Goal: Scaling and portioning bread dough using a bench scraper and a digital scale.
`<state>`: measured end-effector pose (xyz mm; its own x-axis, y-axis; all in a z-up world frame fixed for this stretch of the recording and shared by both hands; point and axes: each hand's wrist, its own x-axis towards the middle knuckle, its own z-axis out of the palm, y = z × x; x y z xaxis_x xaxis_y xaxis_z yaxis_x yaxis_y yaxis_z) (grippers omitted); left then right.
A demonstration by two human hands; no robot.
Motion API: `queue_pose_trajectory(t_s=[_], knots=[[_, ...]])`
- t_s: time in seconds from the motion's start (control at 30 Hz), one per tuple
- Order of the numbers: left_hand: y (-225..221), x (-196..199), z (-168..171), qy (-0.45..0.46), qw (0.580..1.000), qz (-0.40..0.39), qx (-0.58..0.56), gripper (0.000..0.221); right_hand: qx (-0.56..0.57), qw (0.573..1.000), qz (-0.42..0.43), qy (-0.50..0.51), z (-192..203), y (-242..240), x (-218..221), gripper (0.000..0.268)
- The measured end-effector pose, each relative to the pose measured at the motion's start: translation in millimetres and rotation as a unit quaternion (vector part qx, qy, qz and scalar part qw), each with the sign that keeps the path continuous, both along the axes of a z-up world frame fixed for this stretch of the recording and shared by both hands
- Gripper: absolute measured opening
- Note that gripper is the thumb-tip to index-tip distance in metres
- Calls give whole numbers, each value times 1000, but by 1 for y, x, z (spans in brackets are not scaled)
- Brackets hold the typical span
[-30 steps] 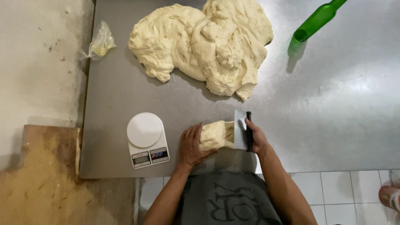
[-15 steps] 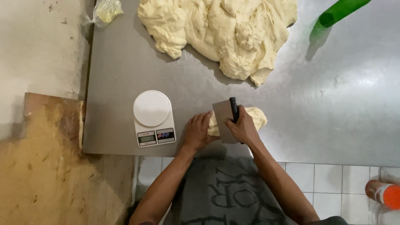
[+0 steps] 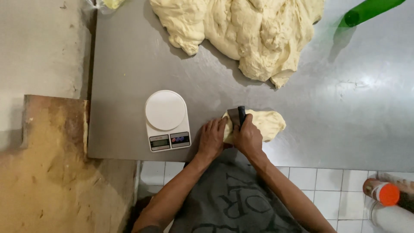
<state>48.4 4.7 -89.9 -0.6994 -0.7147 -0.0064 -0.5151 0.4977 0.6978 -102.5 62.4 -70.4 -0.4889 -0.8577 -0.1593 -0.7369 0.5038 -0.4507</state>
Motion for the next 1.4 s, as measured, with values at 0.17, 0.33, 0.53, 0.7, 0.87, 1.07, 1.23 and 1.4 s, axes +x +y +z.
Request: queue_pose_trajectory(t_s=[0.17, 0.33, 0.53, 0.7, 0.87, 1.07, 1.23, 1.4], knots=[[0, 2, -31, -35, 998, -7, -45, 75, 62, 997, -45, -6, 6, -10, 16, 35], [-5, 0, -16, -48, 998, -2, 29, 78, 83, 995, -57, -8, -2, -9, 14, 36], [-3, 16, -9, -2, 990, 22, 143, 77, 27, 1000, -9, -7, -31, 3, 1, 46], [-21, 34, 15, 42, 987, 64, 139, 67, 37, 995, -21, -91, -36, -4, -24, 50], [-61, 84, 53, 47, 995, 73, 49, 68, 69, 987, -46, -135, -14, -14, -24, 53], [-125, 126, 64, -48, 997, 60, 11, 68, 48, 987, -30, -149, -20, -16, -30, 55], [-100, 109, 74, -160, 977, 86, -111, 70, 132, 971, -81, -183, 11, -26, -27, 54], [-3, 49, 18, 5, 999, 41, -7, 48, 38, 917, -94, -387, -12, -14, -49, 46]])
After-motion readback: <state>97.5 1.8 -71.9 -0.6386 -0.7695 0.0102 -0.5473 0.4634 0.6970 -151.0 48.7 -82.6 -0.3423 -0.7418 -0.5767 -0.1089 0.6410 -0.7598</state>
